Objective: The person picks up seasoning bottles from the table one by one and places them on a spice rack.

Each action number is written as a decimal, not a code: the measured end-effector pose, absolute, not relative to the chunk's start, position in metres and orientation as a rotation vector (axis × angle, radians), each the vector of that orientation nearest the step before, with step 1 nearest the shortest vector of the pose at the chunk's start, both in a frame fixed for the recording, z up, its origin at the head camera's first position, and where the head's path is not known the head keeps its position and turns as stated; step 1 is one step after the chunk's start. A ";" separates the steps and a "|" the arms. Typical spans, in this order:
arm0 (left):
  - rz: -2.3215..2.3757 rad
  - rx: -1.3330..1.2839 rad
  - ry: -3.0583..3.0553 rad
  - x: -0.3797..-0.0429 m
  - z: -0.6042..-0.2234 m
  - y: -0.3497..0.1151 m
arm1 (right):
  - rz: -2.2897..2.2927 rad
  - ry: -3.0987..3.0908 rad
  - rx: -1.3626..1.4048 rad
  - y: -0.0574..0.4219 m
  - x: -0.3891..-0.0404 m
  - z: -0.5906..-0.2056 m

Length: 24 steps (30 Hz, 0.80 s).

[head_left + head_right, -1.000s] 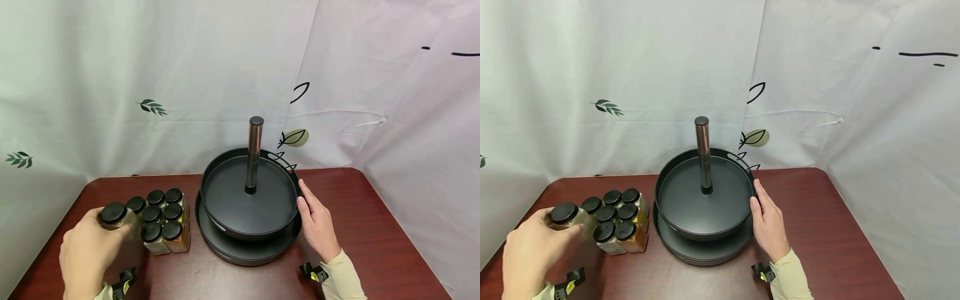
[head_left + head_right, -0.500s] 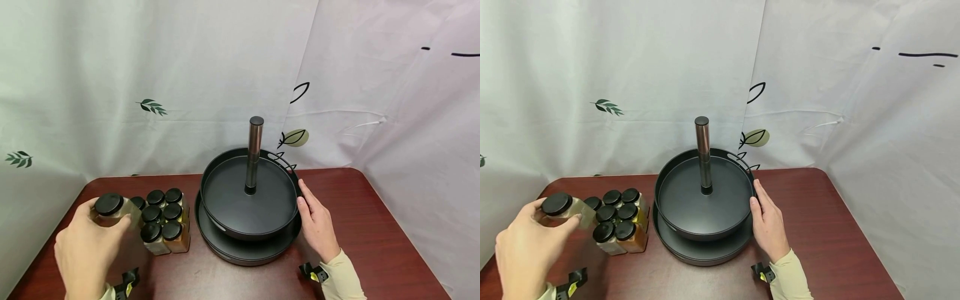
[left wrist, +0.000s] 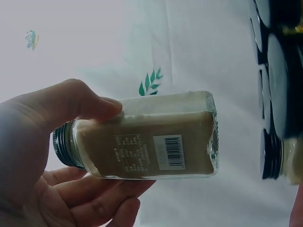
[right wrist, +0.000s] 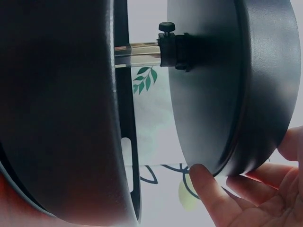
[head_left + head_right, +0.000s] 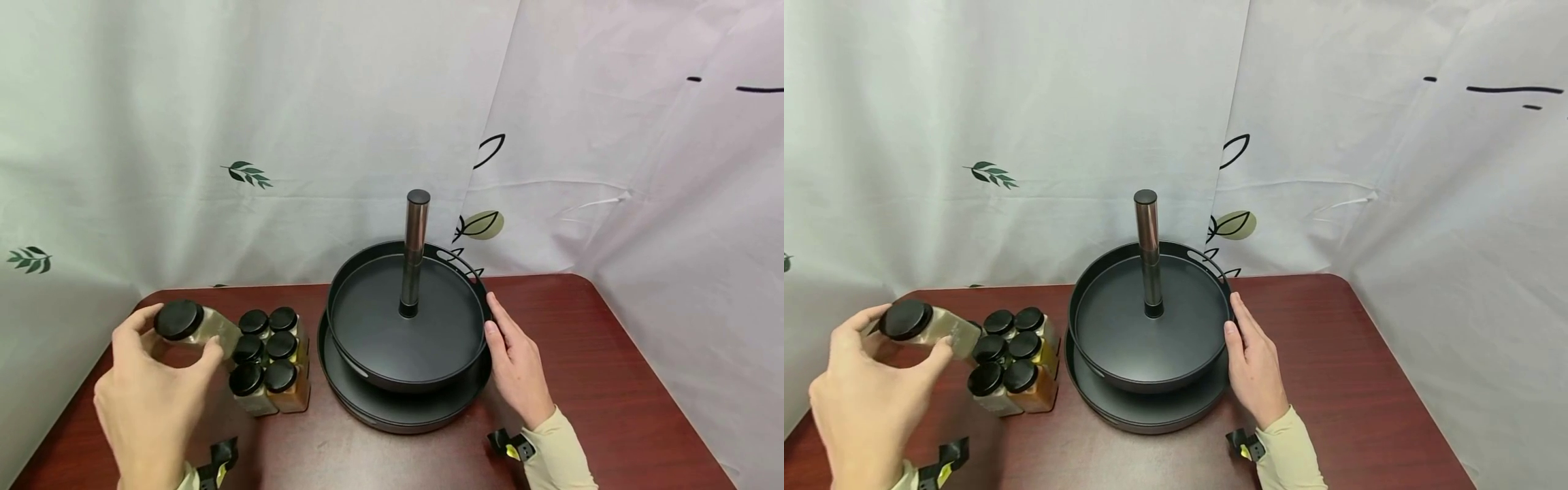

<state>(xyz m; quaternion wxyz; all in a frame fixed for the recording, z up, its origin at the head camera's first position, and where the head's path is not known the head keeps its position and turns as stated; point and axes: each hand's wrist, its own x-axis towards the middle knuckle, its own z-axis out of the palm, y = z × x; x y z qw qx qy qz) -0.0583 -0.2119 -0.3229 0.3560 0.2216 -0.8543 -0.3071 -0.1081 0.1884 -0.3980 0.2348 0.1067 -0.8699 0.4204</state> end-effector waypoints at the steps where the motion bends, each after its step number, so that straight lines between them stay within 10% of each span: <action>1: -0.802 0.569 -2.206 -0.058 -0.323 -0.210 | 1.155 -2.388 0.294 0.188 -0.108 -0.398; 24: -0.903 0.156 -2.087 -0.061 -0.322 -0.179 | 1.150 -2.389 0.289 0.188 -0.110 -0.399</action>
